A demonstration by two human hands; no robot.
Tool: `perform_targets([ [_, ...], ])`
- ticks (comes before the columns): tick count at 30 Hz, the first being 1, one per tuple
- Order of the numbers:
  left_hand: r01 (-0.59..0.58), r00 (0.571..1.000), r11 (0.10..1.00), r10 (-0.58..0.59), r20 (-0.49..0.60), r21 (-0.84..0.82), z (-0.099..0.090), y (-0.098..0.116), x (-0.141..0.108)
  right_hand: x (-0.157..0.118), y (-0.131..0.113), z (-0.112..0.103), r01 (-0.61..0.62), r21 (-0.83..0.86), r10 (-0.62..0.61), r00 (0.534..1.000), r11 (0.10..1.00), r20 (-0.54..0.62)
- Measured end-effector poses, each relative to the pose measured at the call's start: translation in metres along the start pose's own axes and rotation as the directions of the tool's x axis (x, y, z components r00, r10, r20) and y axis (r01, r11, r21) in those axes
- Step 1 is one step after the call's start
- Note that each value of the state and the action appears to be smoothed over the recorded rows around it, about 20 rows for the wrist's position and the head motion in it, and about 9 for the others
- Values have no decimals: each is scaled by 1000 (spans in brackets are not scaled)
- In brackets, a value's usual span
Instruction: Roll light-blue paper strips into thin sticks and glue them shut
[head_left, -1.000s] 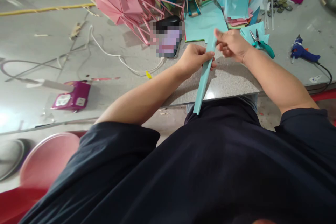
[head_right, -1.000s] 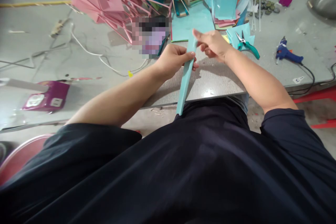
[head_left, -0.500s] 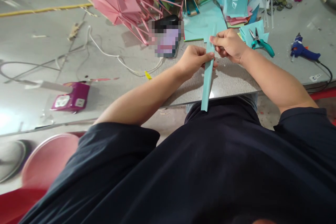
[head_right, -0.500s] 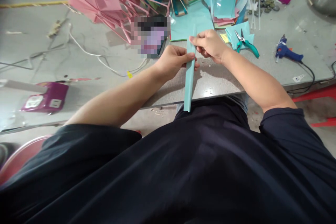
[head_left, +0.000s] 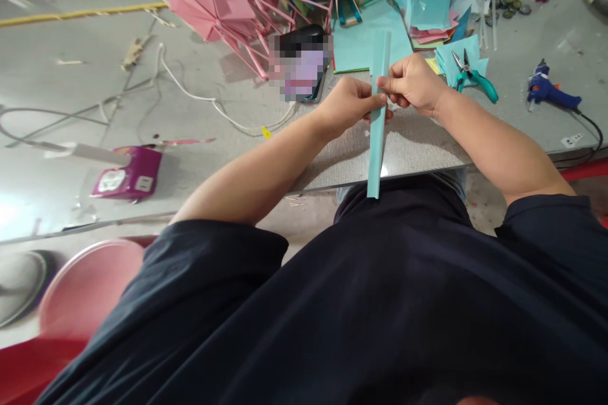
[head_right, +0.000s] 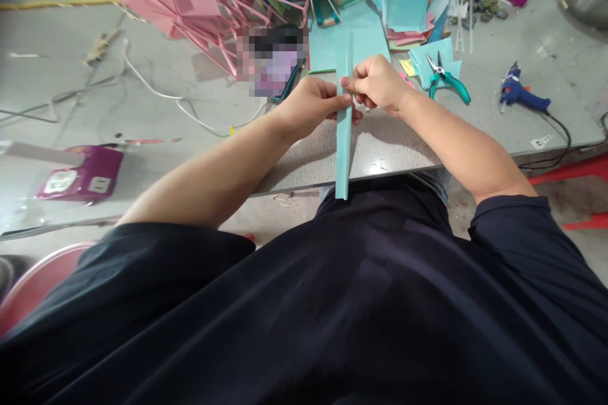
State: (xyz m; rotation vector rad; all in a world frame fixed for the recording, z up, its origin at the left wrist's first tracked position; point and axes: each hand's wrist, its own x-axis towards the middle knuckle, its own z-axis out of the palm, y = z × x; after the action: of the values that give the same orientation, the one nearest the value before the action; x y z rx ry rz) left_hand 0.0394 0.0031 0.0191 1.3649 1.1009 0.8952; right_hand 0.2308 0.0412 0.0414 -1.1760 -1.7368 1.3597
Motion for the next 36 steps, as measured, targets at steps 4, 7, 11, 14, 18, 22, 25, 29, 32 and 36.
perform_targets([
  [4,24,999,1000,-24,25,-1,-1,2,-2,1,0,0,2,9,-2,1000,1000,-10],
  [7,10,1000,1000,-10,9,-3,2,0,-3,0,-1,-1,-8,3,8,999,1000,-31],
  [11,-47,999,998,48,-25,37,7,-5,-4,0,0,-1,-33,17,33,999,999,14],
  [14,-60,996,997,63,-61,53,6,-10,-2,1,2,-1,-40,-15,41,997,999,70],
  [18,-63,995,997,66,-76,40,3,-14,-1,0,3,-2,7,-53,-3,997,999,76],
  [22,-45,999,998,45,4,-43,6,-10,-6,-2,-2,-2,37,-28,-36,999,999,40],
  [25,-20,1000,992,23,20,-124,12,-5,-10,-3,-3,-2,24,-16,-23,1000,1000,17],
  [29,-13,1000,991,13,-7,-137,14,-5,-9,-2,-2,-1,25,-15,-25,1000,1000,9],
  [32,-41,999,994,40,-15,-100,12,-9,-7,0,0,-1,30,-10,-30,1000,999,6],
  [36,-59,998,998,58,-29,-35,11,-8,-7,1,3,-3,35,-38,-34,999,999,40],
])
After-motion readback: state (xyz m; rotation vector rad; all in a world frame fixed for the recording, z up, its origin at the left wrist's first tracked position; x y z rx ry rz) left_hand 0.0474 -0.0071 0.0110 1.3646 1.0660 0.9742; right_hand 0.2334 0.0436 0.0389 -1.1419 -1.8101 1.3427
